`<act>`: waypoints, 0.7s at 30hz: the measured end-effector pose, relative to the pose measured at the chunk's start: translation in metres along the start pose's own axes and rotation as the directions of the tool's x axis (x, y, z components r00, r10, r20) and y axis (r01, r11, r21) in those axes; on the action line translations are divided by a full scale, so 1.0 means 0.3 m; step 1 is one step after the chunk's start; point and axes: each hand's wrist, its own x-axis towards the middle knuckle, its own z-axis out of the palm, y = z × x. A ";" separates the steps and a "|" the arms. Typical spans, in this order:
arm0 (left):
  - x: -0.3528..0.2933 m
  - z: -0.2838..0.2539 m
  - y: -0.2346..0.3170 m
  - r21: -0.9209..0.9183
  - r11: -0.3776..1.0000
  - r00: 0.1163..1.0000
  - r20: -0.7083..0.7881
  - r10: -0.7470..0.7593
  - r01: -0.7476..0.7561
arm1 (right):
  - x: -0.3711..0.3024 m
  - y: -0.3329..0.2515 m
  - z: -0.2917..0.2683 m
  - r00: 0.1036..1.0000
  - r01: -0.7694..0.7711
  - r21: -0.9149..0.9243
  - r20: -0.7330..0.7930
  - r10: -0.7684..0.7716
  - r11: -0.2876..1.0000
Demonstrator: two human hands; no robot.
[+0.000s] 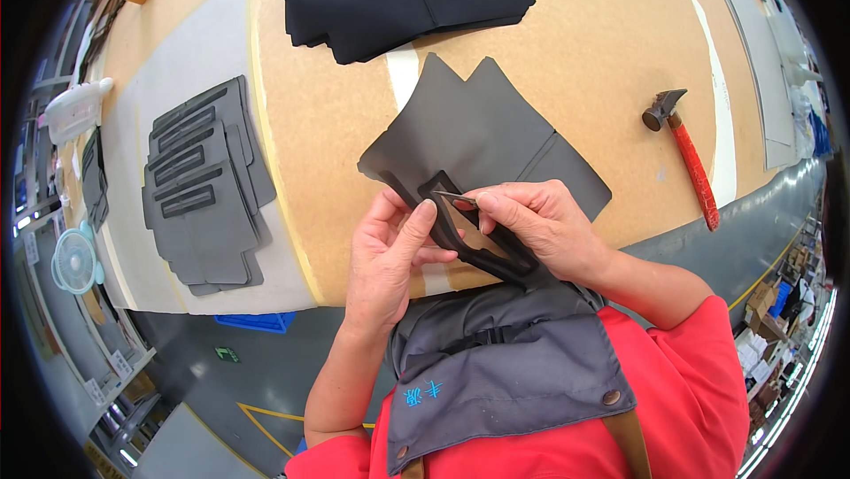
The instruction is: The person is assembling precut leather pieces by aligning them and hammering them together.
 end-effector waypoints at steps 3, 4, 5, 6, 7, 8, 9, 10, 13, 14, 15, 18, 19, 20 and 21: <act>0.001 0.003 0.000 -0.007 1.000 1.000 0.001 -0.001 0.001 | 0.002 0.011 0.001 0.999 0.030 0.003 -0.012 -0.030 1.000; 0.002 0.003 0.000 -0.008 1.000 1.000 0.003 -0.002 0.002 | 0.003 0.012 0.002 0.999 0.045 -0.007 -0.021 -0.045 0.999; 0.003 0.003 -0.002 -0.009 1.000 1.000 0.003 -0.002 0.002 | 0.002 0.010 0.004 0.999 0.044 -0.007 -0.021 -0.044 0.999; 0.004 0.001 -0.004 -0.011 1.000 1.000 0.004 -0.002 0.002 | 0.001 0.007 0.007 0.999 0.042 -0.013 -0.029 -0.043 0.999; 0.004 0.000 -0.006 -0.013 1.000 1.000 0.005 -0.002 0.002 | 0.000 0.004 0.010 0.998 0.041 -0.019 -0.036 -0.042 0.999; 0.003 0.001 -0.005 -0.013 1.000 1.000 0.004 -0.002 0.002 | -0.001 0.001 0.013 0.999 0.040 -0.018 -0.035 -0.041 0.999; 0.002 0.005 -0.003 -0.015 1.000 1.000 0.000 0.001 -0.001 | -0.003 -0.003 0.016 0.998 0.044 -0.039 -0.052 -0.046 0.998; 0.001 0.007 -0.003 -0.017 1.000 1.000 -0.004 0.004 -0.004 | -0.003 -0.004 0.018 0.996 0.047 -0.060 -0.068 -0.051 0.997; 0.003 0.005 -0.012 -0.001 1.000 0.998 -0.053 0.016 -0.016 | -0.004 0.013 0.002 0.997 0.022 -0.015 -0.070 -0.023 1.000; 0.001 0.001 -0.009 -0.001 1.000 0.998 -0.057 0.017 -0.017 | -0.001 0.013 0.004 0.998 0.022 -0.014 -0.066 -0.023 1.000; -0.001 -0.004 -0.003 -0.051 0.999 0.999 -0.043 0.003 -0.006 | -0.001 0.012 0.005 0.989 0.116 -0.060 -0.081 -0.120 0.992; -0.005 -0.022 0.002 -0.106 0.994 0.999 -0.036 -0.019 0.015 | 0.016 0.011 -0.006 0.967 0.241 -0.137 -0.046 -0.249 0.961; -0.008 -0.030 0.003 -0.112 0.993 0.999 -0.038 -0.027 0.023 | 0.028 0.011 -0.014 0.959 0.277 -0.170 -0.004 -0.282 0.946; -0.014 -0.033 0.006 -0.109 0.994 0.998 -0.052 -0.027 0.021 | 0.043 0.007 -0.022 0.960 0.276 -0.161 0.007 -0.279 0.948; -0.016 -0.032 0.007 -0.097 0.995 0.996 -0.084 -0.033 0.025 | 0.053 -0.002 -0.032 0.971 0.236 -0.205 0.022 -0.236 0.950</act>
